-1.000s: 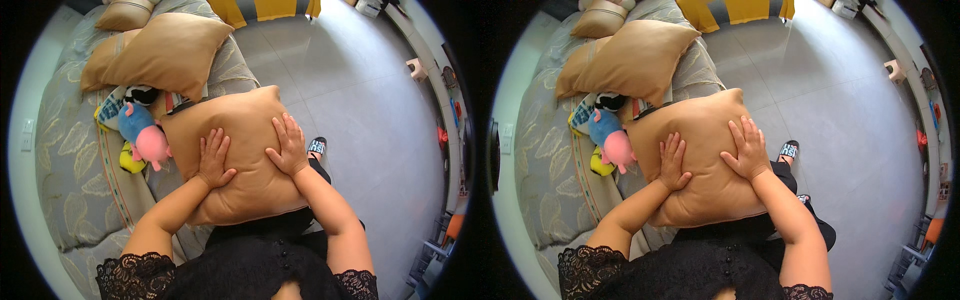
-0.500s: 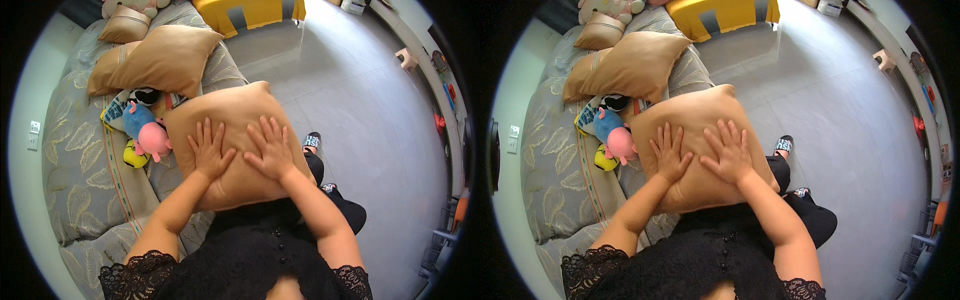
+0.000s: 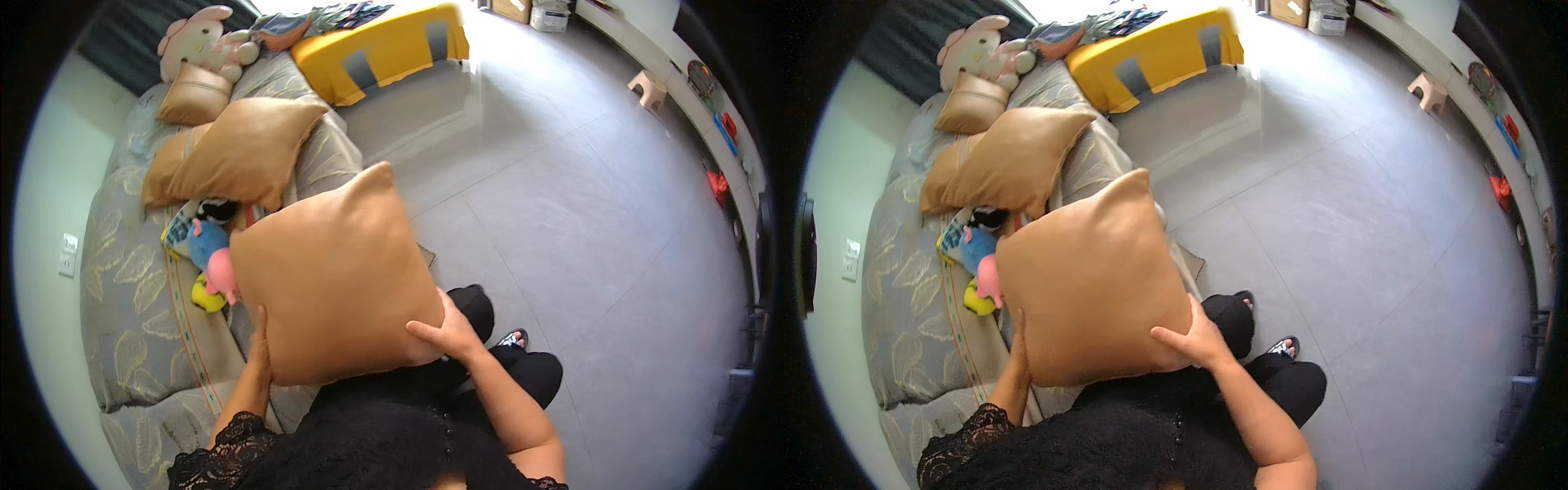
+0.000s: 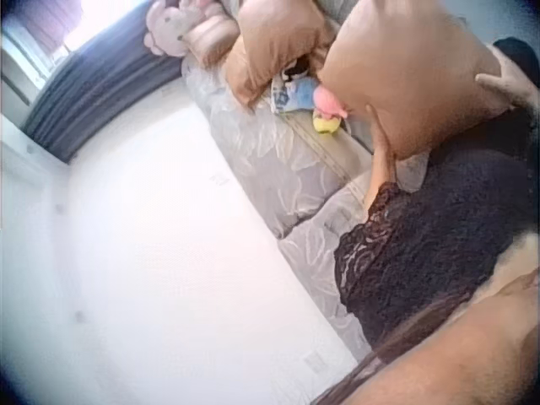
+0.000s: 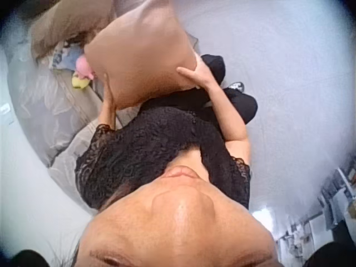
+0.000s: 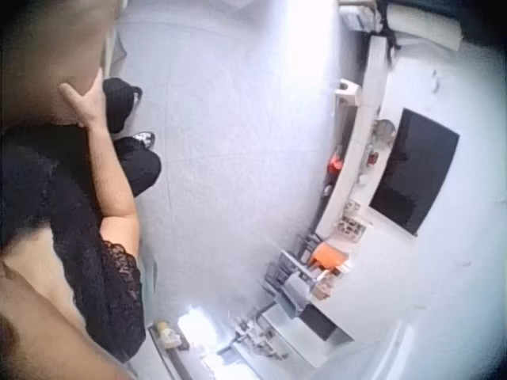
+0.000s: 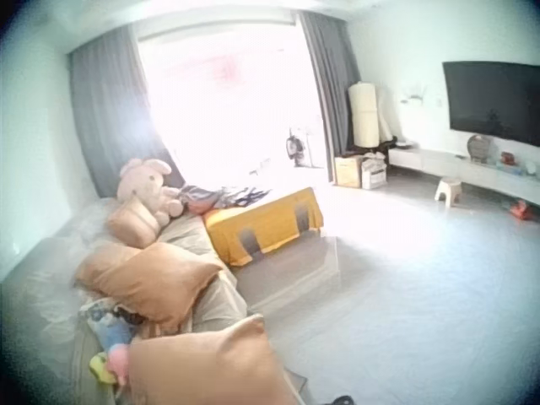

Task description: The person inserts a white pillow insert into a tan pillowcase, repeatedly adjusts and smooths the fabric, and zips the case closed. The person then places the finished pillow on the sofa and briefly handles a backpack and a small rectangular item.

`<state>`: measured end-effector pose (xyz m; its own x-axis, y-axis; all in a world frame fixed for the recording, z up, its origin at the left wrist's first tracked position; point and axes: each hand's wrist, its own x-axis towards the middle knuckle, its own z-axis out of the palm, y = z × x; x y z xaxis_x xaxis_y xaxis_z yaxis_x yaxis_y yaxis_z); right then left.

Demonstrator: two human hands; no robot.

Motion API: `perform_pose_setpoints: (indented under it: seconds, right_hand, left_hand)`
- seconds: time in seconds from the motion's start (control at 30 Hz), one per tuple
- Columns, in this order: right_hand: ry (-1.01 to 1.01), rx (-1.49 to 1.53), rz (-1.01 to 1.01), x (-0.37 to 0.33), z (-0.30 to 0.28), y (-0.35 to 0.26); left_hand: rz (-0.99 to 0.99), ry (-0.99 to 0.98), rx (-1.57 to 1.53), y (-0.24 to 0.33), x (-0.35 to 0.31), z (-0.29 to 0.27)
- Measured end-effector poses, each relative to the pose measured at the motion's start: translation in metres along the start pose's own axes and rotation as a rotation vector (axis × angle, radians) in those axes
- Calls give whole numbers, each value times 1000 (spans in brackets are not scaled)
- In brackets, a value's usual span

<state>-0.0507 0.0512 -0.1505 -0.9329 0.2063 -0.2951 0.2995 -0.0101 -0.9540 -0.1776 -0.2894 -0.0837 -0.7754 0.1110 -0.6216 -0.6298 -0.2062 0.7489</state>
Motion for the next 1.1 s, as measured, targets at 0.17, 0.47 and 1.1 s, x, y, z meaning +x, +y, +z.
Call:
perform_pose_setpoints:
  seconds: [0.17, 0.47, 1.1]
  right_hand:
    - [213, 491, 40, 9, -94, 12]
    - [459, 515, 270, -81, -277, -60]
    - [-375, 464, 153, 97, -286, -401]
  left_hand:
    - [232, -118, 287, 21, 48, 117]
    - [260, -184, 341, 12, -18, 360]
    - [774, -153, -160, 260, -156, 321]
